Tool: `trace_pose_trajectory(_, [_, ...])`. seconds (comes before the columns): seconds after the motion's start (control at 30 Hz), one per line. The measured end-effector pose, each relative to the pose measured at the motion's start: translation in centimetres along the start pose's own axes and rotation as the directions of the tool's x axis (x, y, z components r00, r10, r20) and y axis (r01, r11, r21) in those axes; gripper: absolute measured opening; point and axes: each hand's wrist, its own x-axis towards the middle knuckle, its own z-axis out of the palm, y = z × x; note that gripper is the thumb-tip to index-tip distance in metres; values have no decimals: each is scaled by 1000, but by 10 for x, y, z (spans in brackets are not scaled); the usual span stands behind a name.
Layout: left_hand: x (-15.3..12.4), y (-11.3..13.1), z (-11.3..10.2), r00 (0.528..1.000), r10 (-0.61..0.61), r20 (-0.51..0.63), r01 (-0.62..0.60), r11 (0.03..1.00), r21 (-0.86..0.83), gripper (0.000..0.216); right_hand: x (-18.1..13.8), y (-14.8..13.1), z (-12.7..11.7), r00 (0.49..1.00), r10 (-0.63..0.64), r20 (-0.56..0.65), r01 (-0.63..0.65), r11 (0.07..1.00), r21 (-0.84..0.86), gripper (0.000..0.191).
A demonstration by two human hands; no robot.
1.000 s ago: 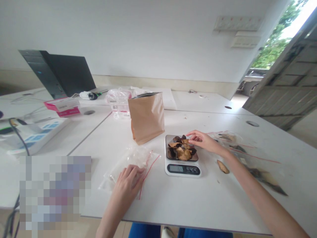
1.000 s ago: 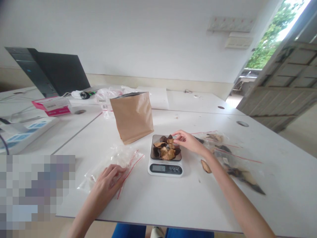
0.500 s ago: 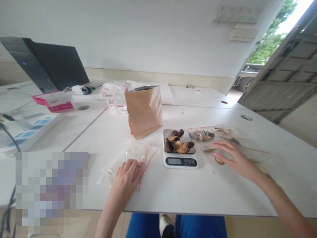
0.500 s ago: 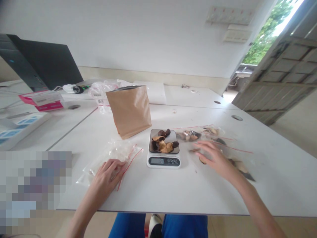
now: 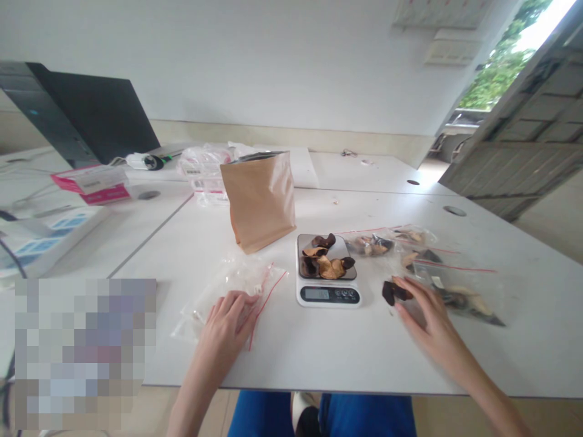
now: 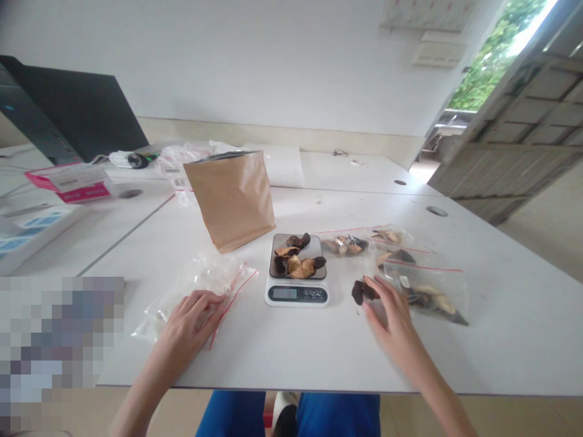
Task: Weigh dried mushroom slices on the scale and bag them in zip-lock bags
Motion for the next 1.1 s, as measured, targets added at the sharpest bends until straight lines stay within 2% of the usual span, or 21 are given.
trace_pose_trajectory(0.23, [0,1,-1,1000,-10,20,10,1000,0,19,1,14,4,998,65,-16,-65,998,8,31])
trace_pose_trajectory(0.33, [0,1,0,1000,3,1,-3,1000,5,19,4,22,3,996,93,-9,-92,994,60,31])
trace_pose_trajectory(0.53, [0,1,0,1000,7,-7,-7,1000,13,20,21,28,-19,983,175,47,-176,984,14,25])
trace_pose_trajectory(0.67, [0,1,1,1000,7,-12,-6,1000,16,21,58,1,-24,969,245,39,-246,969,11,29])
trace_pose_trajectory(0.83, [1,1,0,1000,-5,-18,6,1000,11,22,117,-50,-2,973,129,194,-190,920,344,27])
trace_pose_trajectory(0.9, [1,1,-1,1000,-5,-3,5,1000,7,21,127,-59,3,962,96,254,-194,898,396,31])
trace_pose_trajectory(1.0, [1,1,-1,1000,-8,3,8,1000,-2,21,114,-56,1,968,111,224,-183,925,334,33])
trace_pose_trajectory(1.1, [1,0,-1,1000,-11,14,11,1000,-8,20,76,-41,-3,980,119,159,-150,968,200,31])
